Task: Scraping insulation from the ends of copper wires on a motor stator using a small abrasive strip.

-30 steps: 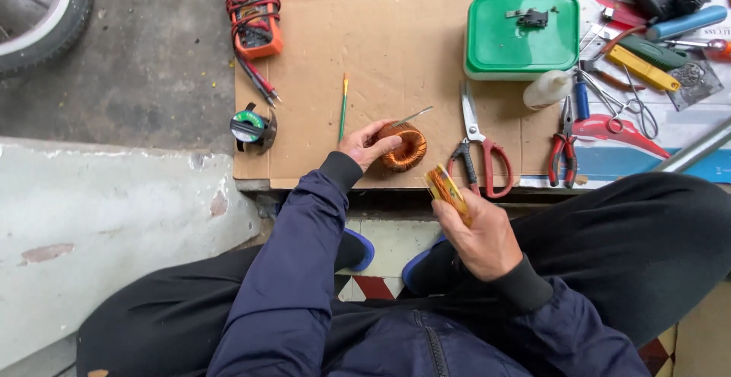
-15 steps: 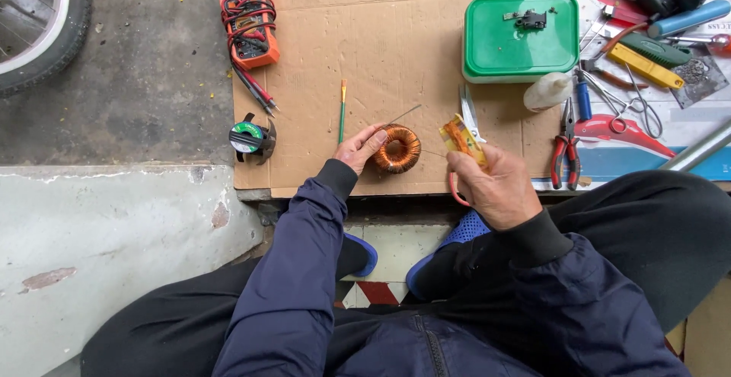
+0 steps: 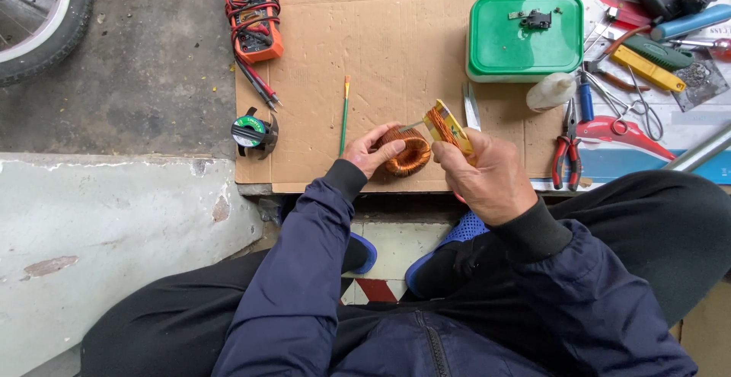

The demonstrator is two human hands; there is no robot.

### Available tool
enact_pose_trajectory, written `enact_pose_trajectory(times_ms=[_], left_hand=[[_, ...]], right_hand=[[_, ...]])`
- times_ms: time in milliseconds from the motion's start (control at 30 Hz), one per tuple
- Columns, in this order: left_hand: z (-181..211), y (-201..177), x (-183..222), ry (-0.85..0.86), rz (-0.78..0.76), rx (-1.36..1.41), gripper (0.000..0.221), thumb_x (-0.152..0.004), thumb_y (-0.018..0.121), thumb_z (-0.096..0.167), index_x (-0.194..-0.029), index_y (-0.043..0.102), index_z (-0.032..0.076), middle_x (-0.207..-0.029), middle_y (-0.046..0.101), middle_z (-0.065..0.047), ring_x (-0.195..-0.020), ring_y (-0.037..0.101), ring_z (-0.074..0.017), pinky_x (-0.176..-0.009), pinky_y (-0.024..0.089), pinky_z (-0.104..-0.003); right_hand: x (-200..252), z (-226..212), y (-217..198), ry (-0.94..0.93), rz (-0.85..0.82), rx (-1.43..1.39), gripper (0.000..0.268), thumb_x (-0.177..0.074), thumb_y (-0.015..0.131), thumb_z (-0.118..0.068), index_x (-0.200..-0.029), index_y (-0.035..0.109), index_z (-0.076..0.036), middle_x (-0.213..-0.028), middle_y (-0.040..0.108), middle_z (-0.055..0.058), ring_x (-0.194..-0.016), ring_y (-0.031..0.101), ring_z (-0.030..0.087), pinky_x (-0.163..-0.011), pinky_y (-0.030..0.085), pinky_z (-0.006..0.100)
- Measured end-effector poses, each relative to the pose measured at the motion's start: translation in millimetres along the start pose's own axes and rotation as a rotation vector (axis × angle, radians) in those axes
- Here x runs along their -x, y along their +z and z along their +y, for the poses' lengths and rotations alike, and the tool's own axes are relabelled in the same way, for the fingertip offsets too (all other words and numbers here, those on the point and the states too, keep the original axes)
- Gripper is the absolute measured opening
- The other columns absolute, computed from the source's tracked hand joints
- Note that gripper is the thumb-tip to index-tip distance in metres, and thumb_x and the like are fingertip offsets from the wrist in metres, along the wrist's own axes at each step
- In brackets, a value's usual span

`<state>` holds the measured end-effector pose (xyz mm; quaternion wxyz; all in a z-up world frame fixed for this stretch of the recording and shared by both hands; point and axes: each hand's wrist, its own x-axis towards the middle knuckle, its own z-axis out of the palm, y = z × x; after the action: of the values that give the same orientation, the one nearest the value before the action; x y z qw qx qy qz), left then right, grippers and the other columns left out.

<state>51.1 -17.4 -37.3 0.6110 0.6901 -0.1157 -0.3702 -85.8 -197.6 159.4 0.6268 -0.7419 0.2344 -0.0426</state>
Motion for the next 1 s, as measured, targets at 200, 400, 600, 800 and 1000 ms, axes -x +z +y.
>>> enact_pose_trajectory(times_ms=[200, 400, 600, 800, 1000], left_hand=[[24, 22, 28, 0.048, 0.012, -0.081, 0.072, -0.085, 0.099, 0.038, -0.151, 0.072, 0.024, -0.146, 0.071, -0.028, -0.137, 0.068, -0.0439, -0.123, 0.053, -0.049], [-7, 28, 29, 0.245, -0.001, -0.348, 0.074, -0.082, 0.099, 0.048, -0.15, 0.071, 0.035, -0.135, 0.075, -0.013, -0.135, 0.067, -0.036, -0.123, 0.05, -0.048], [-19, 33, 35, 0.284, 0.031, -0.299, 0.072, -0.082, 0.099, 0.048, -0.148, 0.072, 0.036, -0.134, 0.076, -0.006, -0.133, 0.066, -0.0322, -0.122, 0.049, -0.047], [-24, 41, 29, 0.144, 0.048, -0.194, 0.066, -0.079, 0.099, 0.056, -0.14, 0.076, 0.043, -0.134, 0.075, 0.0, -0.136, 0.066, -0.0241, -0.125, 0.047, -0.041], [-22, 47, 31, 0.116, 0.087, -0.163, 0.068, -0.077, 0.101, 0.055, -0.139, 0.077, 0.041, -0.132, 0.076, -0.001, -0.134, 0.067, -0.0249, -0.125, 0.047, -0.041]], right_hand=[[6, 0, -4, -0.041, -0.061, 0.124, 0.019, -0.107, 0.078, -0.017, -0.096, 0.079, -0.002, -0.057, 0.061, 0.012, -0.053, 0.056, 0.016, -0.055, 0.053, 0.031], [4, -14, -6, 0.036, -0.119, 0.27, 0.03, -0.107, 0.076, -0.022, -0.087, 0.078, -0.001, -0.053, 0.06, 0.013, -0.049, 0.054, 0.022, -0.056, 0.051, 0.035], [-38, -6, 4, 0.02, -0.118, 0.321, 0.041, -0.105, 0.073, -0.029, -0.067, 0.069, -0.013, -0.046, 0.056, 0.002, -0.045, 0.055, 0.016, -0.055, 0.046, 0.028], [-87, 27, 18, 0.117, -0.105, 0.022, 0.021, -0.102, 0.071, -0.017, -0.088, 0.073, -0.002, -0.05, 0.048, 0.006, -0.038, 0.045, 0.013, -0.041, 0.036, 0.024], [-90, 23, 34, 0.14, -0.16, 0.013, 0.02, -0.101, 0.074, -0.016, -0.087, 0.073, -0.001, -0.05, 0.051, 0.007, -0.036, 0.048, 0.013, -0.04, 0.039, 0.024]])
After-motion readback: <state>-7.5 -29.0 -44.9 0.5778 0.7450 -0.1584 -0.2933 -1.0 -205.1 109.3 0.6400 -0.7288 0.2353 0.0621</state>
